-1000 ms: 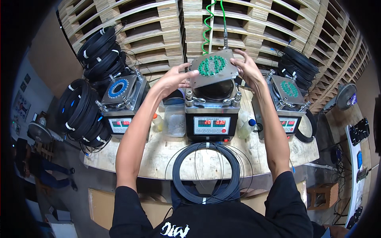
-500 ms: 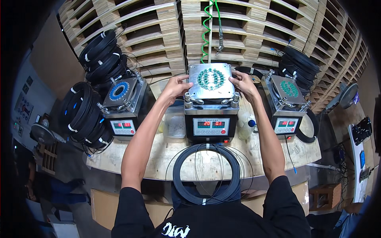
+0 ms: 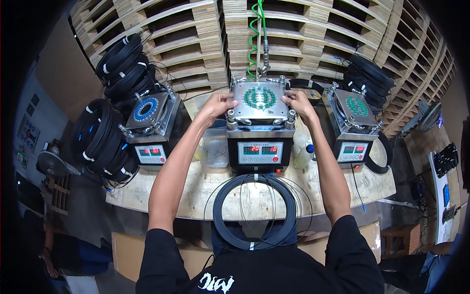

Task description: The recorder is winding and securing black cable spools using a specialized industrial machine.

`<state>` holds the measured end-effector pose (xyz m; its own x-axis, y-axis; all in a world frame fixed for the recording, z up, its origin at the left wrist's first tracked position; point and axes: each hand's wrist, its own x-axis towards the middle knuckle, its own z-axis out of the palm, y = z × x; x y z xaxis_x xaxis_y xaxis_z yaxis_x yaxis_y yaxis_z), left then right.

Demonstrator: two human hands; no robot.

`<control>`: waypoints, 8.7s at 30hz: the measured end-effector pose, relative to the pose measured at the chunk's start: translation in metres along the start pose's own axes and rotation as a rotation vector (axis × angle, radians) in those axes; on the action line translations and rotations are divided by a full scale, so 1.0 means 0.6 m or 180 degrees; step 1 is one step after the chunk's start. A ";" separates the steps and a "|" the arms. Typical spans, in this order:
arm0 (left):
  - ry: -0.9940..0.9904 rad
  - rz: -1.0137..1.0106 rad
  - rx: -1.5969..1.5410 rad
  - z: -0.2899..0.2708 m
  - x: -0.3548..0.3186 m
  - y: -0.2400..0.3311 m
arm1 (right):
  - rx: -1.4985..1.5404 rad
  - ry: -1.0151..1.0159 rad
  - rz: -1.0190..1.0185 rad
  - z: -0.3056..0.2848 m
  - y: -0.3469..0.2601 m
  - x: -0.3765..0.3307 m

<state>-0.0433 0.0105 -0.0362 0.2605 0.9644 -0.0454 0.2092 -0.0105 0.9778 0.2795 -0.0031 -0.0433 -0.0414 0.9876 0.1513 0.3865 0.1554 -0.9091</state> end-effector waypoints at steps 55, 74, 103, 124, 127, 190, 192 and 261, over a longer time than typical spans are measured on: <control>0.1798 0.1010 0.4365 -0.359 -0.455 0.096 | -0.1061 -0.0785 -0.2393 0.417 -0.380 -0.115; 0.0447 0.1278 0.2321 -0.613 -0.275 0.000 | -0.0773 -0.0784 -0.1059 0.610 -0.362 -0.014; 0.1047 0.1684 0.1543 -0.700 -0.206 0.092 | -0.0291 0.0375 -0.1531 0.526 -0.440 0.097; -0.0655 0.1234 0.2639 -0.716 -0.033 0.055 | -0.2887 -0.0625 -0.1213 0.619 -0.460 0.173; -0.0665 0.0893 0.2644 -0.711 -0.036 0.060 | -0.2993 -0.0761 -0.1195 0.629 -0.456 0.183; -0.0421 0.1305 0.3801 -0.605 -0.018 0.083 | -0.2706 -0.0910 -0.1077 0.675 -0.406 0.199; -0.0519 0.1011 0.3835 -0.608 -0.011 0.082 | -0.2693 -0.0852 -0.1044 0.677 -0.407 0.197; -0.2244 -0.0095 0.1724 -0.644 0.092 0.026 | 0.1933 -0.0649 0.0035 0.608 -0.217 0.263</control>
<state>-0.3897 0.1659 0.0555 0.7301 0.5813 -0.3593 0.5958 -0.2839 0.7513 -0.1135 0.1403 -0.0427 -0.2378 0.9641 0.1181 -0.2005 0.0702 -0.9772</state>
